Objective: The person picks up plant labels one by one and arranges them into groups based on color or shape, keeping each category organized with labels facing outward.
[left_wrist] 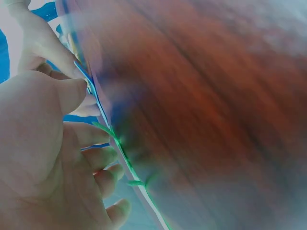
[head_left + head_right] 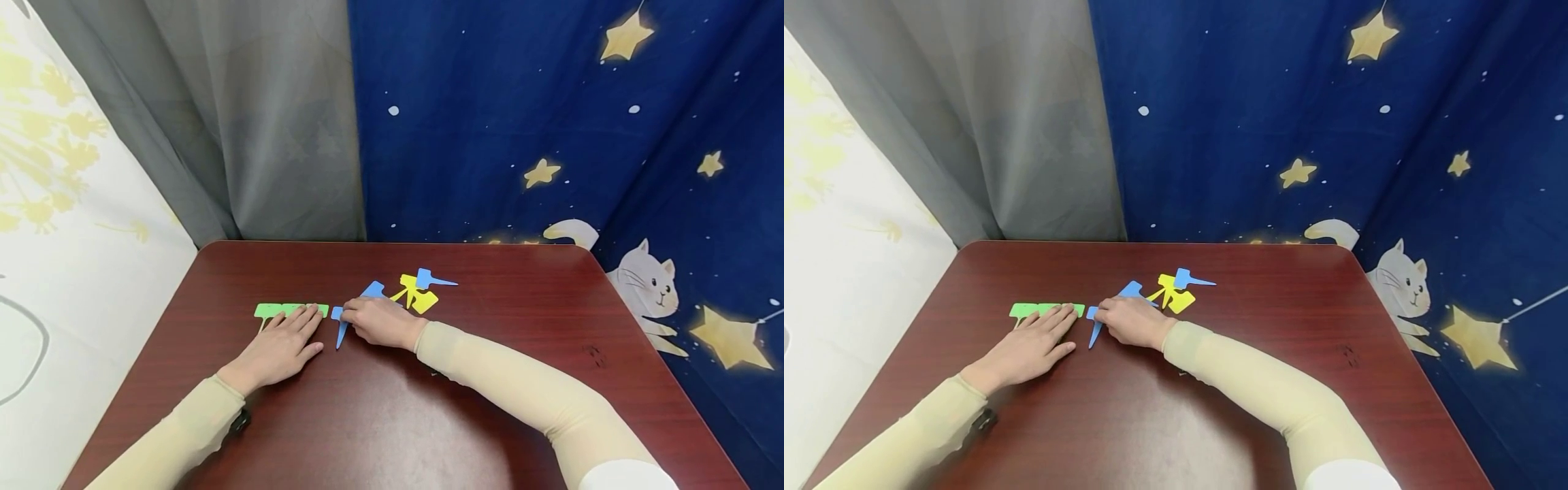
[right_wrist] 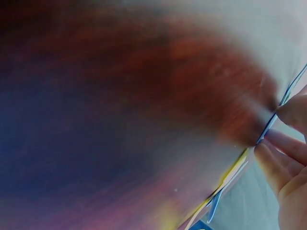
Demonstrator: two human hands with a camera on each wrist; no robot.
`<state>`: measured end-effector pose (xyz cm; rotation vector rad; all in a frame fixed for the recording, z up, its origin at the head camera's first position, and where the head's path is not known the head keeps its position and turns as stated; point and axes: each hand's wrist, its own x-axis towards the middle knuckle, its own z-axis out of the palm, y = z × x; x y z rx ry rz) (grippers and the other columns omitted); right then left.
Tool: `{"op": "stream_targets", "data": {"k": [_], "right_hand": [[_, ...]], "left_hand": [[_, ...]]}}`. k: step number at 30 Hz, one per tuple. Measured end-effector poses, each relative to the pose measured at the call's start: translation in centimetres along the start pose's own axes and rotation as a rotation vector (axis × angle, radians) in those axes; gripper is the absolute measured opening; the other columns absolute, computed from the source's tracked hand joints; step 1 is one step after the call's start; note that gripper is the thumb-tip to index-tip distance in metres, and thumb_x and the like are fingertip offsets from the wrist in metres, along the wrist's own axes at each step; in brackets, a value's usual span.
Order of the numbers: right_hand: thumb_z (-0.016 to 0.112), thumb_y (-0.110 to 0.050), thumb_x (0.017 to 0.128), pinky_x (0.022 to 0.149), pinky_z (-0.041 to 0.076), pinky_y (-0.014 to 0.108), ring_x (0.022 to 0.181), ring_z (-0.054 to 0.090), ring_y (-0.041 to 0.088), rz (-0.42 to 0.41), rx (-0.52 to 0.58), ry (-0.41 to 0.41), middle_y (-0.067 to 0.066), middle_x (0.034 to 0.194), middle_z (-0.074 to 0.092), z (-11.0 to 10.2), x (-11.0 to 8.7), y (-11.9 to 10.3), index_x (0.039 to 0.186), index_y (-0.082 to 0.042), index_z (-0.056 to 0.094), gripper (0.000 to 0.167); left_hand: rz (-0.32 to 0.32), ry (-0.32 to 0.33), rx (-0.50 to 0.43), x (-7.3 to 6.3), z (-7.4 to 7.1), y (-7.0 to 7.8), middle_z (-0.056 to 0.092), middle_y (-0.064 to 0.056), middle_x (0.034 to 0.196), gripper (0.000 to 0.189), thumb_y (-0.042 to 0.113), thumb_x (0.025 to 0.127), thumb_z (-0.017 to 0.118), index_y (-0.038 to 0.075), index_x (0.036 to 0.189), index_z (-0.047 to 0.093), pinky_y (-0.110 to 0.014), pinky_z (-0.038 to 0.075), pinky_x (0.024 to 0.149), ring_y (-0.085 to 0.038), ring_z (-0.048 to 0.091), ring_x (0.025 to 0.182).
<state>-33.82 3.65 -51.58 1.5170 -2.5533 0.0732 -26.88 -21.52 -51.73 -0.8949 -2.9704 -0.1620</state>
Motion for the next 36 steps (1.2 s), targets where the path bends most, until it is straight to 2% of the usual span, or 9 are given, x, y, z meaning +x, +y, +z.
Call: {"op": "stream_targets", "data": {"k": [8,13,20,30,36], "right_hand": [[0.064,-0.011,0.096,0.081,0.054,0.023,0.1,0.064,0.009,-0.005,-0.02,0.006,-0.002,0.117,0.067,0.0,0.4,0.0,0.12,-0.016,0.072,0.026],[0.063,-0.012,0.097,0.083,0.055,0.023,0.105,0.064,0.009,-0.012,-0.018,-0.022,-0.001,0.123,0.066,-0.3,0.6,-0.1,0.125,-0.017,0.07,0.029],[0.064,-0.015,0.097,0.087,0.054,0.024,0.11,0.064,0.01,-0.004,-0.027,-0.026,0.0,0.129,0.065,-0.2,0.7,-0.3,0.129,-0.017,0.068,0.032],[0.063,-0.015,0.097,0.091,0.052,0.023,0.111,0.063,0.01,0.002,-0.013,-0.03,0.0,0.129,0.064,-0.1,0.6,-0.2,0.13,-0.017,0.067,0.033],[0.064,-0.018,0.096,0.087,0.055,0.026,0.113,0.062,0.014,-0.005,-0.047,-0.015,0.002,0.127,0.064,-1.7,0.6,0.9,0.13,-0.016,0.066,0.035]], "left_hand": [[0.018,-0.014,-0.01,0.9,0.0,0.4,0.035,-0.016,0.159,0.065,0.043,0.105,0.05,0.001,0.154,0.039,-0.06,0.028,0.114,-0.034,0.032,0.147],[0.004,-0.029,-0.012,0.9,-0.1,0.5,0.036,-0.016,0.159,0.065,0.042,0.105,0.049,0.0,0.153,0.04,-0.059,0.027,0.114,-0.035,0.033,0.146],[0.016,-0.018,-0.008,0.8,0.1,0.5,0.036,-0.017,0.159,0.065,0.042,0.105,0.05,-0.002,0.152,0.041,-0.06,0.026,0.115,-0.036,0.034,0.145],[0.013,-0.017,-0.004,0.8,-0.1,0.7,0.037,-0.017,0.158,0.065,0.043,0.105,0.05,-0.001,0.152,0.041,-0.06,0.026,0.115,-0.036,0.035,0.145],[0.01,0.015,0.002,0.9,-0.4,0.7,0.033,-0.017,0.16,0.065,0.042,0.105,0.051,0.0,0.153,0.04,-0.059,0.026,0.115,-0.035,0.032,0.147]]}}
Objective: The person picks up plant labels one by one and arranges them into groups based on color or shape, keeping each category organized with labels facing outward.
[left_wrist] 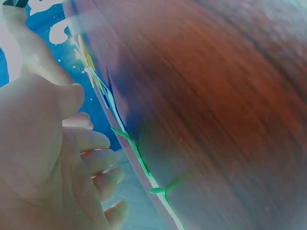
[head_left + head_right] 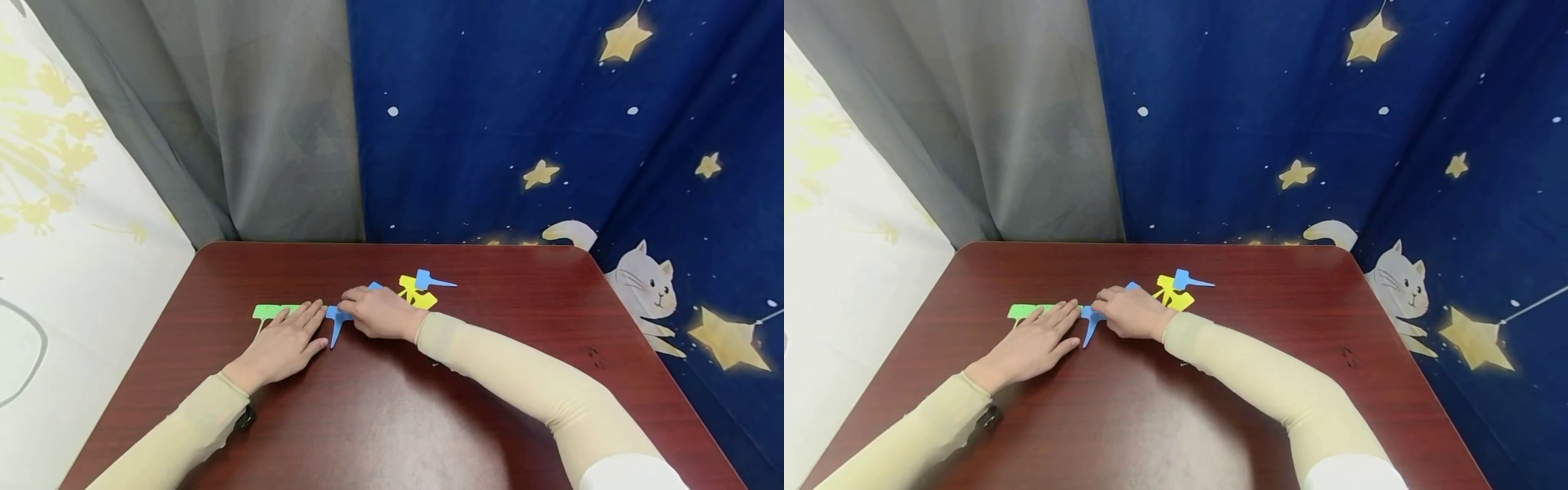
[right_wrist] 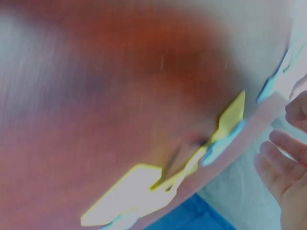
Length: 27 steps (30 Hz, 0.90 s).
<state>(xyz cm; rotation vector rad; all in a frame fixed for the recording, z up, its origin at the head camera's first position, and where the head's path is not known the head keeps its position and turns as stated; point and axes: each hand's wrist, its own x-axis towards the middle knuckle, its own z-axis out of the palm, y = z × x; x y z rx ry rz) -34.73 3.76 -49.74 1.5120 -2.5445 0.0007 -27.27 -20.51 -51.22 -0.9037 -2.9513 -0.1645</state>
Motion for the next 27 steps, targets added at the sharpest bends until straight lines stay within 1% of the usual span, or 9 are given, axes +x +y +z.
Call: {"op": "stream_targets", "data": {"k": [3,5,7,10,14,18,22,25,27], "right_hand": [[0.066,-0.018,0.095,0.082,0.056,0.028,0.104,0.062,0.015,0.034,-0.031,0.004,0.0,0.118,0.065,-1.1,-0.1,1.2,0.127,-0.017,0.067,0.033],[0.066,-0.018,0.095,0.079,0.056,0.029,0.099,0.061,0.015,0.062,-0.036,-0.016,0.0,0.113,0.064,-1.6,-0.3,2.0,0.126,-0.018,0.068,0.031],[0.066,-0.019,0.096,0.078,0.057,0.03,0.096,0.062,0.016,0.106,-0.02,-0.049,0.001,0.111,0.065,-1.8,-0.6,2.8,0.127,-0.017,0.067,0.031],[0.065,-0.02,0.097,0.08,0.057,0.031,0.097,0.063,0.016,0.173,0.017,-0.103,0.001,0.112,0.065,-1.8,-1.1,3.7,0.131,-0.018,0.066,0.034],[0.066,-0.023,0.096,0.082,0.057,0.033,0.097,0.063,0.016,0.239,0.083,-0.137,0.001,0.112,0.066,-1.4,-1.7,4.3,0.134,-0.018,0.064,0.038],[0.066,-0.022,0.095,0.078,0.056,0.031,0.088,0.063,0.015,0.259,0.109,-0.177,0.002,0.108,0.067,-0.8,-2.3,4.2,0.135,-0.015,0.062,0.041],[0.066,-0.019,0.092,0.075,0.056,0.029,0.083,0.061,0.013,0.267,0.088,-0.193,0.003,0.103,0.066,-0.3,-2.8,4.1,0.131,-0.016,0.063,0.039],[0.068,-0.017,0.091,0.076,0.056,0.029,0.085,0.062,0.012,0.269,0.071,-0.183,0.002,0.102,0.066,-0.3,-3.1,4.1,0.128,-0.017,0.064,0.037],[0.069,-0.016,0.09,0.076,0.057,0.03,0.085,0.063,0.013,0.266,0.069,-0.171,0.002,0.101,0.067,-0.3,-3.2,4.1,0.126,-0.017,0.066,0.036]], "left_hand": [[0.017,0.006,-0.014,0.2,-0.2,0.2,0.031,-0.016,0.161,0.065,0.042,0.104,0.052,0.001,0.153,0.04,-0.058,0.026,0.116,-0.034,0.03,0.148],[0.038,-0.006,-0.035,0.3,-0.3,0.4,0.03,-0.015,0.162,0.065,0.042,0.104,0.051,0.001,0.153,0.04,-0.057,0.026,0.116,-0.034,0.029,0.148],[0.067,-0.022,-0.054,0.5,-0.3,0.6,0.029,-0.014,0.162,0.065,0.043,0.105,0.05,0.001,0.154,0.04,-0.056,0.026,0.116,-0.033,0.028,0.149],[0.099,-0.025,-0.067,0.8,-0.2,0.9,0.03,-0.015,0.162,0.065,0.044,0.105,0.049,0.001,0.153,0.04,-0.054,0.026,0.117,-0.032,0.028,0.149],[0.113,-0.025,-0.066,1.3,-0.2,1.0,0.032,-0.015,0.161,0.065,0.045,0.105,0.049,0.001,0.153,0.041,-0.051,0.026,0.118,-0.031,0.029,0.148],[0.116,-0.062,-0.073,1.5,0.0,1.0,0.033,-0.016,0.16,0.064,0.044,0.105,0.048,0.001,0.153,0.041,-0.052,0.026,0.118,-0.032,0.03,0.148],[0.127,-0.088,-0.044,1.7,0.1,1.0,0.036,-0.017,0.159,0.059,0.037,0.106,0.049,0.0,0.152,0.043,-0.053,0.028,0.117,-0.033,0.032,0.147],[0.136,-0.077,-0.022,1.8,0.1,1.0,0.038,-0.018,0.157,0.055,0.031,0.105,0.051,0.0,0.15,0.045,-0.053,0.03,0.116,-0.033,0.035,0.145],[0.143,-0.066,-0.017,2.0,0.0,1.1,0.04,-0.018,0.156,0.054,0.03,0.105,0.053,0.0,0.149,0.047,-0.053,0.031,0.115,-0.032,0.037,0.145]]}}
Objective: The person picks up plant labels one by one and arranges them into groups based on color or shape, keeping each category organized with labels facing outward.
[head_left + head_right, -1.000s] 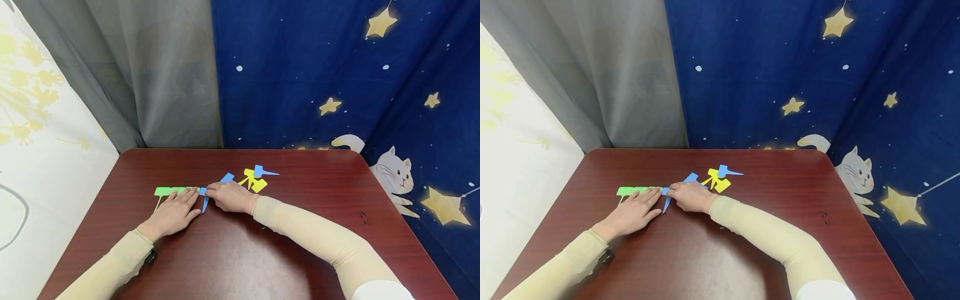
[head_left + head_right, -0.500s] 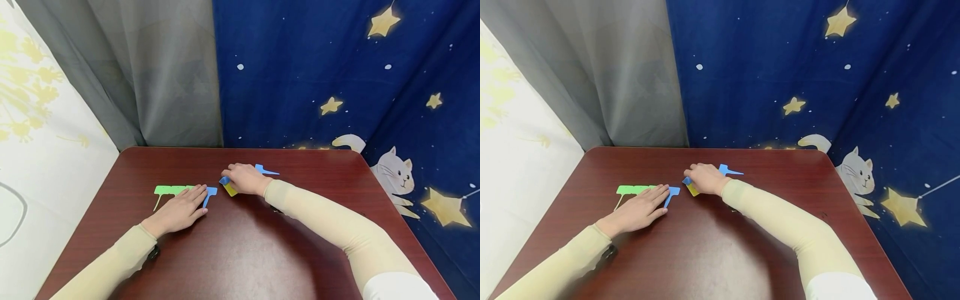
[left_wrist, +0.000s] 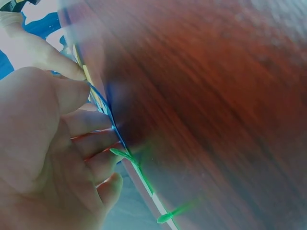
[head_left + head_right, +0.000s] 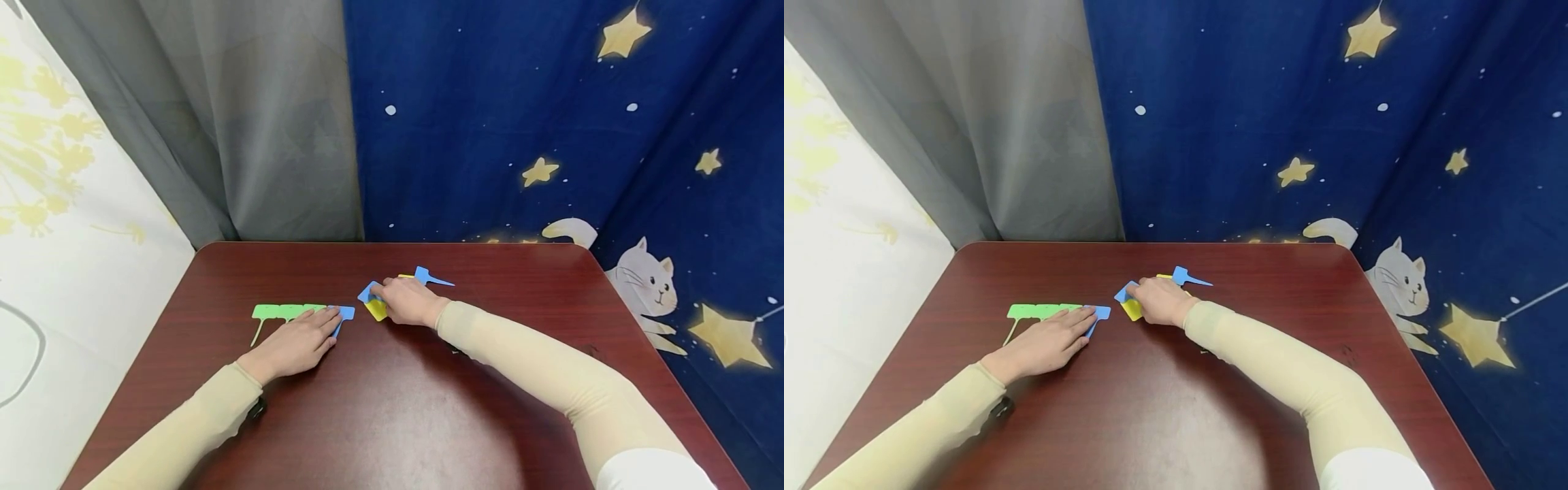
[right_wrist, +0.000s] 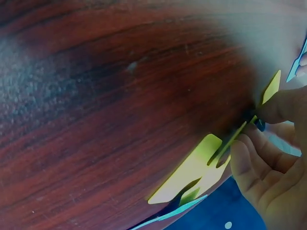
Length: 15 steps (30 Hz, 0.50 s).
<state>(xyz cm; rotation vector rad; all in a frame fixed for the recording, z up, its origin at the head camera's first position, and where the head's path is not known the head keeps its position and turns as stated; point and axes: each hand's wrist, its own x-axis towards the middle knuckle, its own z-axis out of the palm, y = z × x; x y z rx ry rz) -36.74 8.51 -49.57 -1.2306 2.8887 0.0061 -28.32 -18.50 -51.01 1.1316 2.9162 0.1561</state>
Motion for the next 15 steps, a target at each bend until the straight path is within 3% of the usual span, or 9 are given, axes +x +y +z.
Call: {"op": "stream_targets", "data": {"k": [5,10,15], "right_hand": [[0.068,-0.017,0.09,0.073,0.054,0.027,0.081,0.059,0.013,-0.029,-0.046,0.056,0.001,0.095,0.063,0.03,-0.18,-0.22,0.116,-0.016,0.071,0.025],[0.069,-0.018,0.091,0.064,0.048,0.023,0.074,0.05,0.014,-0.101,-0.101,0.179,0.001,0.087,0.057,0.02,0.0,0.02,0.101,-0.014,0.076,0.013],[0.073,-0.013,0.092,0.066,0.047,0.02,0.074,0.05,0.012,-0.144,-0.04,0.271,0.0,0.085,0.055,-0.02,0.5,0.64,0.096,-0.013,0.079,0.008]], "left_hand": [[0.017,0.025,-0.004,0.09,-0.11,0.0,0.044,-0.019,0.153,0.054,0.03,0.103,0.057,-0.001,0.147,0.05,-0.052,0.034,0.114,-0.032,0.041,0.142],[0.033,0.038,0.012,0.14,-0.31,0.09,0.048,-0.02,0.15,0.051,0.027,0.103,0.059,-0.003,0.144,0.052,-0.051,0.036,0.112,-0.033,0.043,0.14],[0.068,0.056,0.063,0.27,-0.69,0.32,0.051,-0.022,0.146,0.048,0.023,0.102,0.061,-0.006,0.14,0.055,-0.05,0.039,0.111,-0.035,0.048,0.136]]}}
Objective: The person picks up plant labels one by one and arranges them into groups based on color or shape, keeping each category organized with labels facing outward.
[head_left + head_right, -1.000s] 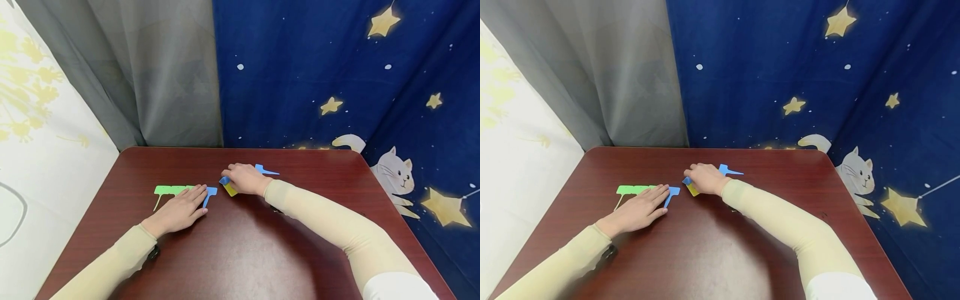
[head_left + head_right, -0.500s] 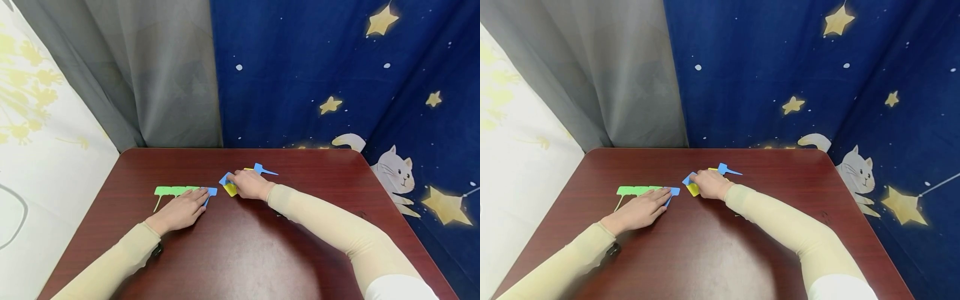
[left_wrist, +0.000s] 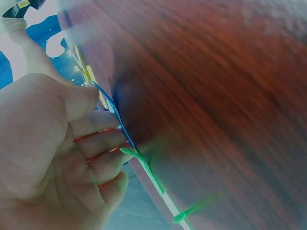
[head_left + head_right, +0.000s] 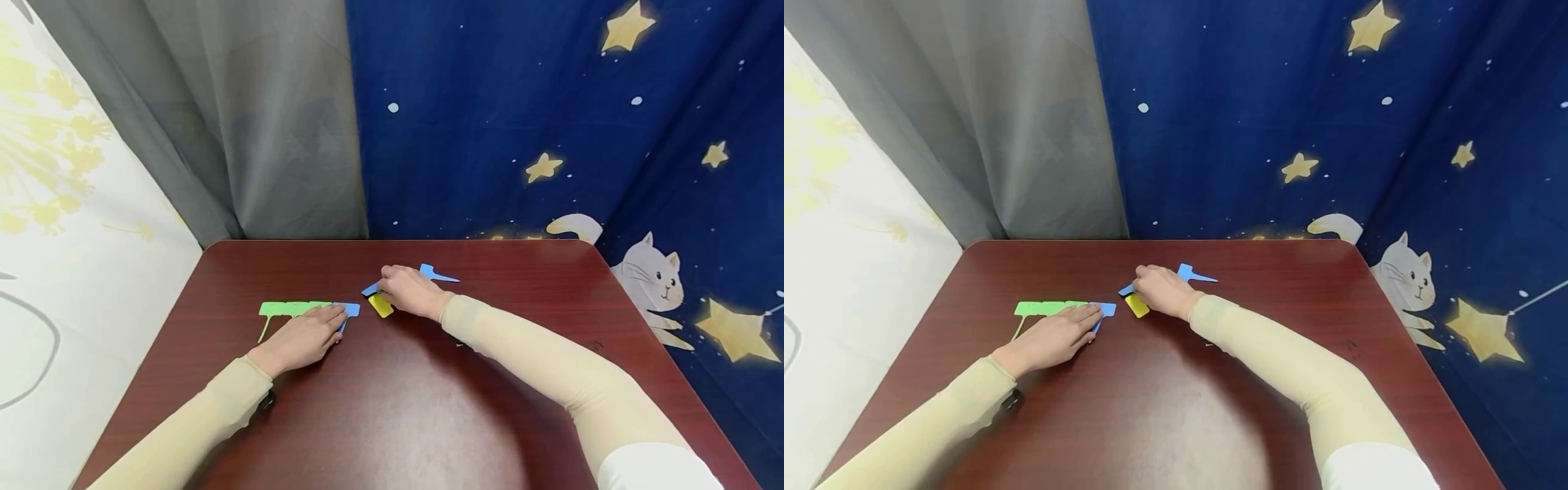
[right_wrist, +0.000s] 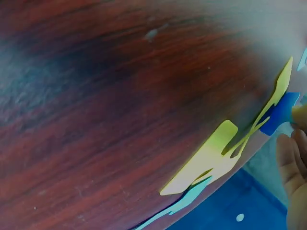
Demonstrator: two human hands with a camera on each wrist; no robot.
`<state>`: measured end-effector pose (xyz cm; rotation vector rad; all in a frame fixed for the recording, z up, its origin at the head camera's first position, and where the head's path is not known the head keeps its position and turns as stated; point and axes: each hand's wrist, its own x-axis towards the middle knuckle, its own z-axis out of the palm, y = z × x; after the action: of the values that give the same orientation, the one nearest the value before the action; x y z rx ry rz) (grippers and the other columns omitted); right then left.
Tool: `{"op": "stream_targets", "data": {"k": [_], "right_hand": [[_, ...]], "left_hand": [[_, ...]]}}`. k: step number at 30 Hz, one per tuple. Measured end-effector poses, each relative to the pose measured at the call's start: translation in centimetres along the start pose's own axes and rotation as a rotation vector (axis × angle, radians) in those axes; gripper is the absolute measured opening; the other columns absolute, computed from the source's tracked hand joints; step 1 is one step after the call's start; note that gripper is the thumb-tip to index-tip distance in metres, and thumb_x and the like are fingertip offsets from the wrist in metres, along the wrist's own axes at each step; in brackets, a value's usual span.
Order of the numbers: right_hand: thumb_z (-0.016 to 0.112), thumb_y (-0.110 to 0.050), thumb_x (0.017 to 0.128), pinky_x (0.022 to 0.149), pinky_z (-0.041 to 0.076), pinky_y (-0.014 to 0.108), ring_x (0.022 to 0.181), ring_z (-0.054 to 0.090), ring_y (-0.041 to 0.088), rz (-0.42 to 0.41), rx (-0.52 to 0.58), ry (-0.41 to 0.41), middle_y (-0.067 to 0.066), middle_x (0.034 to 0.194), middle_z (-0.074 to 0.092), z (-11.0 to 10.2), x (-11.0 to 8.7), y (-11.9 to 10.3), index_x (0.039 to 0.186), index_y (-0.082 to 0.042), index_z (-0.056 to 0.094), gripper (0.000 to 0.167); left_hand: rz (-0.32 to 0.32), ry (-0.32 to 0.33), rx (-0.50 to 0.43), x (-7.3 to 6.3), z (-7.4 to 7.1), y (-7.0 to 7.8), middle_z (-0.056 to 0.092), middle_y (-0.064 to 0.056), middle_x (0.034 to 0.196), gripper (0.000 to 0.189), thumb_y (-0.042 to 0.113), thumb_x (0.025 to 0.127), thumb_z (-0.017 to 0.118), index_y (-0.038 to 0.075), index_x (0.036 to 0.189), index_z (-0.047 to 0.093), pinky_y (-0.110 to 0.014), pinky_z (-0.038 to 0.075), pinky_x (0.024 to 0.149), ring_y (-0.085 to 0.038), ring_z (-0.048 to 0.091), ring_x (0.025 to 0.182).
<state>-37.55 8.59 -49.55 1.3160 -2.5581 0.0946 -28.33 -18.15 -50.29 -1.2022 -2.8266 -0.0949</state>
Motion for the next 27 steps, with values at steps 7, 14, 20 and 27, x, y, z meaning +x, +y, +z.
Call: {"op": "stream_targets", "data": {"k": [7,14,20,27], "right_hand": [[0.071,-0.018,0.094,0.074,0.052,0.018,0.08,0.06,0.002,0.096,0.244,0.08,-0.008,0.097,0.066,-0.1,0.3,1.4,0.098,-0.019,0.073,0.004],[0.071,-0.02,0.09,0.052,0.046,0.02,0.057,0.052,0.002,0.1,0.3,0.017,-0.017,0.072,0.06,-1.4,-1.1,0.1,0.092,-0.023,0.063,0.009],[0.072,-0.019,0.087,0.051,0.043,0.019,0.054,0.048,0.001,0.04,0.273,0.015,-0.019,0.069,0.055,-1.8,-2.9,-1.2,0.089,-0.024,0.06,0.013],[0.072,-0.022,0.088,0.059,0.049,0.019,0.065,0.056,-0.003,-0.029,0.235,-0.022,-0.016,0.079,0.066,-1.4,-3.9,-2.2,0.096,-0.023,0.073,0.008]], "left_hand": [[0.017,-0.001,0.007,0.3,0.1,-0.1,0.052,-0.023,0.144,0.047,0.022,0.102,0.06,-0.006,0.14,0.055,-0.049,0.04,0.11,-0.035,0.049,0.135],[0.044,0.021,0.02,0.3,0.1,-0.6,0.055,-0.023,0.141,0.049,0.023,0.099,0.065,-0.007,0.137,0.057,-0.049,0.042,0.108,-0.035,0.052,0.132],[0.053,0.027,0.043,0.4,0.1,-0.6,0.056,-0.023,0.141,0.051,0.024,0.097,0.068,-0.007,0.136,0.058,-0.048,0.042,0.108,-0.036,0.053,0.131],[0.07,0.055,0.063,0.5,0.2,-0.5,0.058,-0.024,0.137,0.05,0.022,0.095,0.072,-0.008,0.133,0.06,-0.048,0.045,0.105,-0.037,0.056,0.127]]}}
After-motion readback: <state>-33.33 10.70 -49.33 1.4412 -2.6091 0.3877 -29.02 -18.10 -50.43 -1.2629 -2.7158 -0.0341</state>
